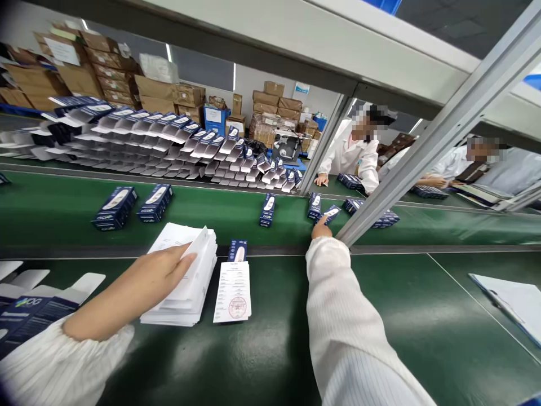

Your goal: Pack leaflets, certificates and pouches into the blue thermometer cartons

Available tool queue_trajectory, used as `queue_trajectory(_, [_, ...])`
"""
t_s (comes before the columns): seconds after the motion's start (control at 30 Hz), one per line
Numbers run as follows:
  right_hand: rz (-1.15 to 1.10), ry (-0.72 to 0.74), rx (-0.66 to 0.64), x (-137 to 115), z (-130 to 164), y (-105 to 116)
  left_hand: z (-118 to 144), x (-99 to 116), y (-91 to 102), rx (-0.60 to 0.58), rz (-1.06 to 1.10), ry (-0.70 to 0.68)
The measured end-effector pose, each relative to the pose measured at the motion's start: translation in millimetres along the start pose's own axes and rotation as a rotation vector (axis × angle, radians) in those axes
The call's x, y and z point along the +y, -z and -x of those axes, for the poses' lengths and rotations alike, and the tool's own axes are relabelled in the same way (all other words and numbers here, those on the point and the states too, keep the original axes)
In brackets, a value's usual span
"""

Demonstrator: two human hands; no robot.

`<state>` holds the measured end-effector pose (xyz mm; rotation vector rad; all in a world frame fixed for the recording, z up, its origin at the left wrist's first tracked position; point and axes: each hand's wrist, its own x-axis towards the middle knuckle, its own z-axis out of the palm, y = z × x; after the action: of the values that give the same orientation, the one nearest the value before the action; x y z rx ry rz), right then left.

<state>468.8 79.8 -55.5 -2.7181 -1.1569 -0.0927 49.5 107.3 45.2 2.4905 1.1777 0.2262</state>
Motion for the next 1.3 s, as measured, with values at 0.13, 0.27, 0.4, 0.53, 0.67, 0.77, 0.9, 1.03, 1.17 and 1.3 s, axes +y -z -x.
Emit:
queue_trajectory(0.13, [-0.036, 0.062, 0.034, -5, 68, 1, -5, -5, -2.4, 0.001, 0.016, -0.017])
queue_trajectory(0.27, [-0.129, 0.291, 0.054, -5, 144, 20, 2, -3, 4.0, 0.048, 0.026, -0.062])
queue_trajectory(0.4, [-0.257, 0.585, 0.018, -20, 199, 47, 48, 12, 28.2, 0.281, 0.134, -0.107])
queue_trajectory(0.53, [-0.376, 0.978, -0.013, -52, 225, 58, 102, 23, 37.5, 0.415, 0.444, 0.081])
queue_trajectory(0.67, [-0.405, 1.079, -0.112, -81, 236, 53, 132, 13, 6.3, 0.146, 1.160, 0.450])
queue_trajectory(0.77, [-0.407, 1.053, -0.195, -92, 235, 48, 146, 0, -26.3, -0.108, 1.595, 0.647])
queue_trajectory(0.9, [-0.405, 1.027, -0.249, -93, 228, 49, 162, -6, -52.7, -0.268, 1.809, 0.720])
queue_trajectory(1.03, [-0.405, 1.010, -0.304, -93, 222, 52, 162, 2, -61.4, -0.315, 1.876, 0.749])
queue_trajectory(1.17, [-0.410, 0.997, -0.322, -95, 222, 52, 149, 13, -66.1, -0.313, 1.883, 0.748])
queue_trajectory(1.3, [-0.428, 0.965, -0.296, -98, 224, 50, 141, 23, -73.6, -0.306, 1.882, 0.707])
